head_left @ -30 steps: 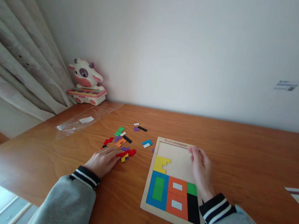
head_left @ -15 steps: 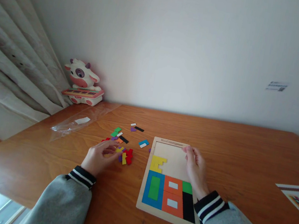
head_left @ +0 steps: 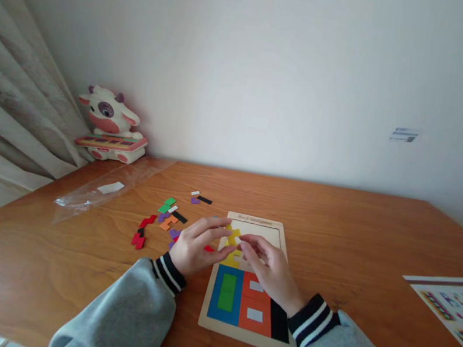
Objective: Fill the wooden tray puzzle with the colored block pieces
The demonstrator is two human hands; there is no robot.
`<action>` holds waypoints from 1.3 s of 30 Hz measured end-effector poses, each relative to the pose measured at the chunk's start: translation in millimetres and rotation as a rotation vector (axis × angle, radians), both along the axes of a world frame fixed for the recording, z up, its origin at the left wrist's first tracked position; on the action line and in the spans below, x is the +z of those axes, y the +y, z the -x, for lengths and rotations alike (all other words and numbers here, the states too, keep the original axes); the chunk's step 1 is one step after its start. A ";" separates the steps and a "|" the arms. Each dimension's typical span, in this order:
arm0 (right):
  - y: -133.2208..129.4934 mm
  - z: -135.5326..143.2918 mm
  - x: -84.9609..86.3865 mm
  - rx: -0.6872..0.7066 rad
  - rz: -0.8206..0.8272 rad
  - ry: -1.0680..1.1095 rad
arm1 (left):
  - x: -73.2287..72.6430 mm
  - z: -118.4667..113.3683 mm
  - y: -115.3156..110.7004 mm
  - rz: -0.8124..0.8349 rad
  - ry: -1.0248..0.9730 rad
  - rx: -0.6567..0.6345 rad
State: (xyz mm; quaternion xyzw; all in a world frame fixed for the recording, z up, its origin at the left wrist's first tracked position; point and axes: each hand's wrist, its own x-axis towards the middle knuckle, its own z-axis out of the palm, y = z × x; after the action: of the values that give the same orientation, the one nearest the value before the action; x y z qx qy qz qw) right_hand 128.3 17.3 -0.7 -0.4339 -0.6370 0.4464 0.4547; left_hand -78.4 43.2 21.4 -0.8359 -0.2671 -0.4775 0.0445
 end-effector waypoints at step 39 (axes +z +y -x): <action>10.6 -21.3 -18.5 -0.091 -0.067 -0.228 | -28.7 -1.3 5.3 0.309 0.321 -0.222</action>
State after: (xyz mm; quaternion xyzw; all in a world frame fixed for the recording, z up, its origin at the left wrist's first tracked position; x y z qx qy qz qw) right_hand 149.6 27.9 -19.2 -0.4949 -0.6785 0.3517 0.4135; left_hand -77.1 48.5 -7.3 -0.9220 -0.2332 -0.2941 -0.0948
